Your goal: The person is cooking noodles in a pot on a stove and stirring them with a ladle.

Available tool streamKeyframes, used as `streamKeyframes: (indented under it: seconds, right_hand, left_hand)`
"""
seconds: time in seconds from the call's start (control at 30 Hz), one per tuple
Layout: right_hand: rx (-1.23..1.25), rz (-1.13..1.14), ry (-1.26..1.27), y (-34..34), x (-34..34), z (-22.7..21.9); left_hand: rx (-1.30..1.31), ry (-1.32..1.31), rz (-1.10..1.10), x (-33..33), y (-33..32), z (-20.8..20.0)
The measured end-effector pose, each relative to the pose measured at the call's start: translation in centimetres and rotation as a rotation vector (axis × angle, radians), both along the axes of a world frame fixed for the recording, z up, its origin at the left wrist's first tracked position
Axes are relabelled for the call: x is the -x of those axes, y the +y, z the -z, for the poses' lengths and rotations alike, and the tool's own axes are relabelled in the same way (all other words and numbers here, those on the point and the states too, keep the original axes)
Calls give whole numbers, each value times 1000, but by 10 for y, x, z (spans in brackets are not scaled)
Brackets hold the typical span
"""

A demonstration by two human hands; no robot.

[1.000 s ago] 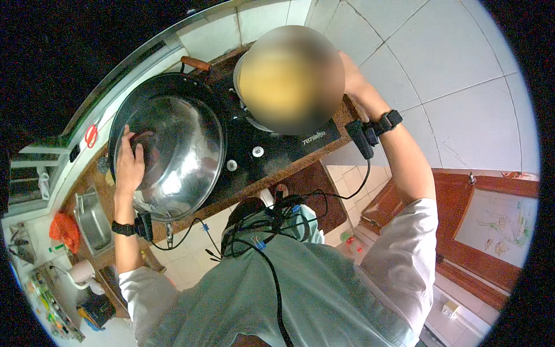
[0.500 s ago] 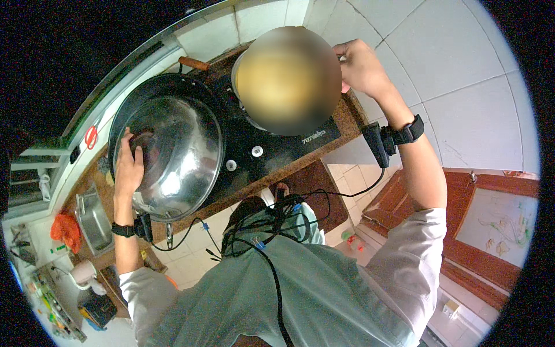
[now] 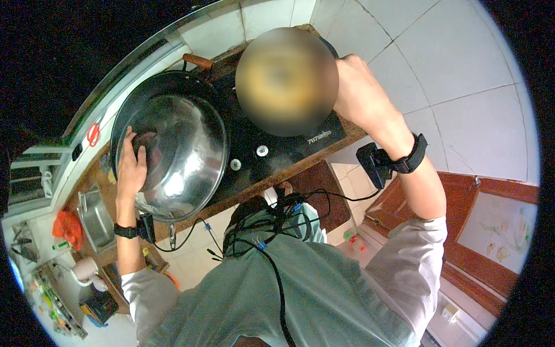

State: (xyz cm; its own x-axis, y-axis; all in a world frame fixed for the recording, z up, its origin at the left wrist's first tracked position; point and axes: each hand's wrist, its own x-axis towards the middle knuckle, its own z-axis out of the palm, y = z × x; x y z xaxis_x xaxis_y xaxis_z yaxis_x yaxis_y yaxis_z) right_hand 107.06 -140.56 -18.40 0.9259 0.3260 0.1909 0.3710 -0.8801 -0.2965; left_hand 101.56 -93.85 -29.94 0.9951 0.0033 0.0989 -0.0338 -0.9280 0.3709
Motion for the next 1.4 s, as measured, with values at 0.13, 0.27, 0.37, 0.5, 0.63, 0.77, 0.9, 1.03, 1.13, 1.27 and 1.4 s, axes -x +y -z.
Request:
streamKeyframes:
  seconds: [0.13,0.27,0.37,0.5,0.63,0.77,0.9,1.03,1.13,1.27,1.4]
  right_hand:
    - [-41,-85,6,7,-7,29]
    - [56,-60,46,16,-16,42]
    - [14,-81,39,14,-31,54]
    - [-210,120,252,4,-44,51]
    - [-327,239,354,-23,-45,42]
    - [-287,302,356,-28,-35,18]
    - [-79,88,58,-29,-16,1]
    - [82,-107,-93,-31,-14,-6]
    - [148,-116,-117,-32,-19,5]
    - [411,-197,-137,-37,-29,39]
    - [573,-243,40,-18,-31,38]
  left_hand:
    - [-20,-8,-1,-2,-1,1]
    - [-15,1,-10,-1,-1,0]
    - [-11,-8,2,-1,0,1]
    - [-12,-3,4,0,0,0]
    - [-7,-5,7,0,-1,0]
    - [-6,17,-12,-1,-5,-3]
    - [-6,15,-13,0,-4,-4]
    - [-32,14,8,1,-1,-3]
    - [-28,17,23,0,-3,-4]
    - [-27,-1,46,-1,-3,-2]
    - [-22,-16,38,-1,-1,1]
